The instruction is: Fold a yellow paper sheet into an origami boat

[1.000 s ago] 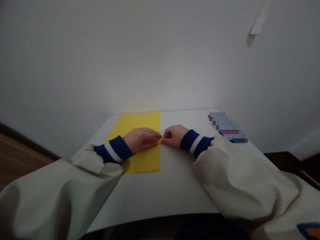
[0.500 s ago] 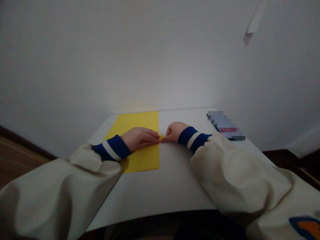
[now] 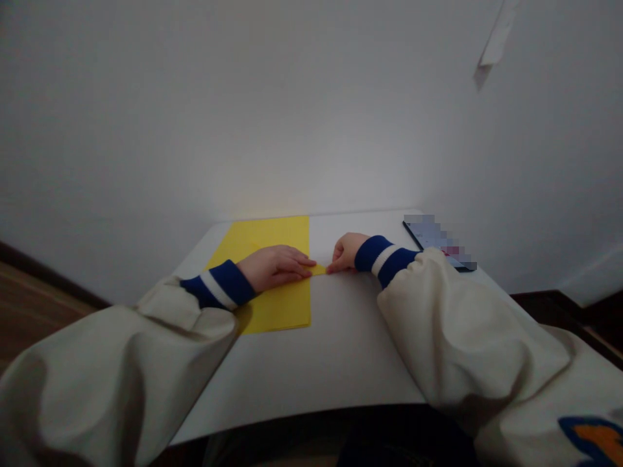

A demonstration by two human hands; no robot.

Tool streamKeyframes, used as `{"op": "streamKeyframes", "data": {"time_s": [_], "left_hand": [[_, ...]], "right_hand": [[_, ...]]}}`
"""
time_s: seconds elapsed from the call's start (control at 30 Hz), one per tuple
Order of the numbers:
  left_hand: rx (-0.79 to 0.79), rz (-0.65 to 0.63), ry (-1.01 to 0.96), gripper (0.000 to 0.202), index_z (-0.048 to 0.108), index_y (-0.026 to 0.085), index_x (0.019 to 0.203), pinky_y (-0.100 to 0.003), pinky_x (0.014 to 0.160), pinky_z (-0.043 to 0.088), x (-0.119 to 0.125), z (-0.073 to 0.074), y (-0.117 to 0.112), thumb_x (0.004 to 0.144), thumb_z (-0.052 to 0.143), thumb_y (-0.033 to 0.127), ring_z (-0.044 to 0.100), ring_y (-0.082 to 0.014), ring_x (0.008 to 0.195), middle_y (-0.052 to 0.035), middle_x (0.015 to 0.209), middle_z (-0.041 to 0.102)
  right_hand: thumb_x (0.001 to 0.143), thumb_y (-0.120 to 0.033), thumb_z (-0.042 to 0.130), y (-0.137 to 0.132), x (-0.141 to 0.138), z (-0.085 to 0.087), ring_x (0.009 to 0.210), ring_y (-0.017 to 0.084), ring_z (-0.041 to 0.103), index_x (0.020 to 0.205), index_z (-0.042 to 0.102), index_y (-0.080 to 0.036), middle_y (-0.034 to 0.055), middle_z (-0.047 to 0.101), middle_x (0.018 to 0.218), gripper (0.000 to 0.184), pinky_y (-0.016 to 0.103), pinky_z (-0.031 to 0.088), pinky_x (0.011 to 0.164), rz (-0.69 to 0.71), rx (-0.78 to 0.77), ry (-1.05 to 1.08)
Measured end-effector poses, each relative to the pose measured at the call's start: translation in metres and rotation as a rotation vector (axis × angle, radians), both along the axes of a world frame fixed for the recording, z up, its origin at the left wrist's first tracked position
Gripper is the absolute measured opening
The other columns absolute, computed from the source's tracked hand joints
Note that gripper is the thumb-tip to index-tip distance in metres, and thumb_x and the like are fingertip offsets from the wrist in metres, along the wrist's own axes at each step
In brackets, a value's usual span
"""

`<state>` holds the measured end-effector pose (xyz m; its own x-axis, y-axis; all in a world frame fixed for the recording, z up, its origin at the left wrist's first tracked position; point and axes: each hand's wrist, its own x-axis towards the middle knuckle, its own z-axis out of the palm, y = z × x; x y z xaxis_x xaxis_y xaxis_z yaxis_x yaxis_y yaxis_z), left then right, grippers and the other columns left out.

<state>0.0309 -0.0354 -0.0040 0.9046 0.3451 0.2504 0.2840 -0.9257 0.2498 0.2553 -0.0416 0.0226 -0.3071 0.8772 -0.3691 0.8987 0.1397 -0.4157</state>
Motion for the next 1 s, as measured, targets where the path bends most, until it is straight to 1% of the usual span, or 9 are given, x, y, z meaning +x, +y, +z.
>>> {"op": "streamKeyframes", "data": {"time_s": [0.2,0.33,0.47,0.6,0.7,0.77,0.83,0.93,1.0], "left_hand": [[0.029,-0.012,-0.014,0.019,0.067,0.021,0.099,-0.035,0.095,0.042,-0.004,-0.001,0.0,0.086,0.053,0.025,0.055,-0.0179,0.106,-0.0051,0.113,0.065],[0.116,-0.052,-0.008,0.026,0.064,0.023,0.108,-0.035,0.091,0.043,-0.008,0.002,-0.004,0.089,0.047,0.022,0.056,-0.0179,0.103,-0.0079,0.111,0.063],[0.152,-0.047,0.01,0.026,0.064,0.024,0.108,-0.036,0.089,0.044,-0.01,0.003,-0.007,0.089,0.047,0.024,0.056,-0.0182,0.103,-0.0088,0.112,0.063],[0.125,-0.029,0.039,0.025,0.065,0.023,0.107,-0.035,0.092,0.043,-0.009,0.003,-0.005,0.088,0.049,0.024,0.056,-0.0178,0.104,-0.007,0.115,0.063],[0.087,0.003,0.077,0.025,0.065,0.023,0.107,-0.035,0.095,0.042,-0.005,0.004,-0.002,0.088,0.049,0.025,0.054,-0.0184,0.11,-0.0044,0.118,0.062],[0.067,0.022,0.091,0.025,0.064,0.023,0.107,-0.036,0.097,0.042,-0.002,0.005,-0.001,0.088,0.048,0.026,0.053,-0.0188,0.113,-0.0033,0.12,0.061],[0.06,0.037,0.082,0.026,0.064,0.021,0.108,-0.036,0.097,0.042,0.0,0.005,-0.001,0.088,0.048,0.025,0.053,-0.019,0.114,-0.0038,0.12,0.061],[0.071,0.126,0.038,0.03,0.059,0.015,0.113,-0.035,0.093,0.045,0.002,0.003,-0.001,0.087,0.046,0.021,0.056,-0.0187,0.109,-0.0087,0.118,0.061],[0.097,0.194,0.013,0.031,0.058,0.012,0.113,-0.035,0.093,0.045,0.001,0.001,0.0,0.086,0.044,0.017,0.057,-0.0186,0.106,-0.0113,0.116,0.062]], "right_hand": [[0.061,-0.046,0.07,0.001,0.0,-0.001,0.045,0.008,0.048,0.069,0.065,-0.016,0.0,0.059,0.057,0.031,0.021,0.039,0.046,-0.022,-0.027,0.049],[0.061,-0.045,0.07,0.0,-0.005,0.0,0.045,0.008,0.048,0.069,0.065,-0.017,-0.0004,0.059,0.056,0.029,0.021,0.04,0.046,-0.039,-0.028,0.072],[0.064,-0.04,0.069,-0.001,-0.006,-0.001,0.047,0.008,0.05,0.071,0.066,-0.017,-0.0004,0.06,0.057,0.024,0.021,0.041,0.048,-0.034,-0.037,0.107],[0.072,-0.048,0.059,-0.003,-0.004,-0.004,0.047,0.008,0.05,0.077,0.064,-0.016,0.003,0.064,0.065,0.033,0.022,0.041,0.047,-0.033,-0.006,0.133],[0.069,-0.054,0.061,-0.004,-0.004,-0.007,0.049,0.01,0.051,0.081,0.063,-0.016,0.0037,0.064,0.068,0.04,0.023,0.038,0.047,-0.025,0.091,0.092],[0.063,-0.052,0.067,-0.004,-0.005,-0.008,0.054,0.011,0.052,0.082,0.063,-0.016,0.0025,0.063,0.068,0.04,0.023,0.037,0.049,-0.006,0.199,0.05],[0.062,-0.047,0.07,-0.005,-0.007,-0.009,0.057,0.011,0.052,0.087,0.065,-0.017,0.0011,0.062,0.069,0.04,0.023,0.037,0.052,0.019,0.28,0.044],[0.069,-0.038,0.068,-0.004,-0.007,-0.01,0.06,0.011,0.052,0.103,0.065,-0.021,0.0,0.061,0.071,0.038,0.023,0.039,0.056,0.106,0.336,0.075],[0.074,-0.029,0.063,-0.004,-0.005,-0.01,0.068,0.012,0.054,0.105,0.067,-0.024,0.0019,0.062,0.079,0.031,0.024,0.041,0.063,0.196,0.447,0.068]]}}
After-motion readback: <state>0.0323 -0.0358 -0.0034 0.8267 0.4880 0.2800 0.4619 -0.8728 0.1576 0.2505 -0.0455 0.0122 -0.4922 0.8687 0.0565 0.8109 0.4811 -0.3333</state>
